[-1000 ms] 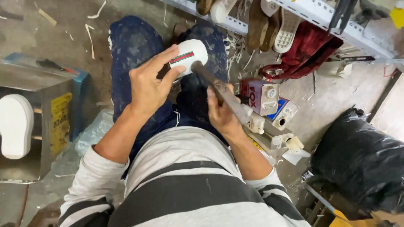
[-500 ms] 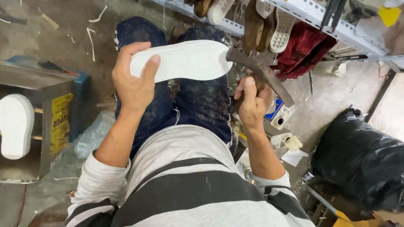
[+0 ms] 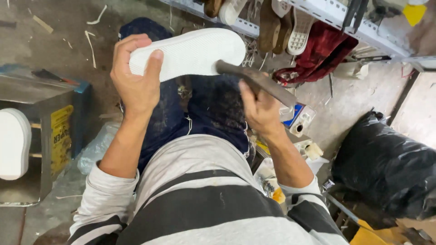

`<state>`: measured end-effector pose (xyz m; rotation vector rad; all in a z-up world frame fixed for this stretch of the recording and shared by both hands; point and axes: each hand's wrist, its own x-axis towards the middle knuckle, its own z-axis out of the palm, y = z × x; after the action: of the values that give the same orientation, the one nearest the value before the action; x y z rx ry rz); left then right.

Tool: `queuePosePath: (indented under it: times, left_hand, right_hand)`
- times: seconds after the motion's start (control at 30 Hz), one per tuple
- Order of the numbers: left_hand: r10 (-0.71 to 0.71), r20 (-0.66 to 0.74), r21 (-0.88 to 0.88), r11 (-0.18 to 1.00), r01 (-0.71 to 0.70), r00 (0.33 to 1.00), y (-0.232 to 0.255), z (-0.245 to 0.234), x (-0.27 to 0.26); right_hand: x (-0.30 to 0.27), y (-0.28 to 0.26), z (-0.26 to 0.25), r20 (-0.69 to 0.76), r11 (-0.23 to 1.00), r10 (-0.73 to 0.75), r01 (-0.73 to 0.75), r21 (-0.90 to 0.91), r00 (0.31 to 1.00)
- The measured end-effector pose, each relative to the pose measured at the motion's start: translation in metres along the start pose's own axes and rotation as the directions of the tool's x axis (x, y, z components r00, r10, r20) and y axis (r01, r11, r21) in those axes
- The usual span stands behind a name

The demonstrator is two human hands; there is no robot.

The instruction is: The person hammers the sole of a white slip-on shoe to secure the sole. They then apply glue from a metal can to the shoe's side and continue hammering the sole.

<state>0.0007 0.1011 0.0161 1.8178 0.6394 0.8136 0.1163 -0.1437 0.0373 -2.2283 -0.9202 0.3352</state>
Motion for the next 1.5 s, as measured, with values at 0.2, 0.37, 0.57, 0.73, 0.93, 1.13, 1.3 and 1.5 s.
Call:
queuePosePath:
  times: [0.2,0.37,0.57,0.73,0.93,1.13,1.3,1.5]
  left_hand:
    - [0.017,-0.015,-0.056,0.998,-0.018,1.000,0.002,0.000,-0.004]
    - [0.013,-0.001,-0.022,1.000,-0.013,1.000,-0.003,0.002,-0.009]
    - [0.007,-0.032,-0.068,0.998,-0.009,0.999,-0.004,0.006,-0.006]
    - [-0.023,-0.064,-0.074,0.997,0.018,0.998,-0.007,0.007,-0.009]
    - [0.034,-0.114,-0.206,0.977,-0.057,0.993,-0.014,0.009,-0.007]
    - [0.075,0.070,-0.216,0.975,-0.058,0.995,-0.025,-0.024,-0.018]
    - [0.227,0.354,-0.017,0.971,-0.237,0.907,-0.033,-0.072,-0.036]
    - [0.142,0.623,0.224,0.910,-0.350,0.769,-0.020,-0.104,-0.068]
  right_hand:
    - [-0.001,0.035,0.007,-0.736,0.969,-0.205,0.238,-0.062,0.645]
    - [0.023,0.000,-0.024,-0.565,0.938,0.007,0.191,0.291,0.825]
    - [0.036,-0.039,-0.021,-0.102,0.987,-0.160,0.161,0.004,0.982]
    - [0.022,-0.051,0.019,-0.241,0.985,-0.085,0.118,0.128,0.967]
    - [0.020,-0.065,0.047,-0.180,0.961,-0.275,0.262,-0.089,0.945]
    - [0.009,-0.080,0.040,0.248,0.975,-0.046,-0.011,0.221,0.968]
    - [-0.081,-0.007,0.008,0.469,0.912,0.395,-0.273,-0.307,0.790]
    - [-0.229,0.224,-0.014,-0.273,0.509,0.798,-0.843,-0.173,0.537]
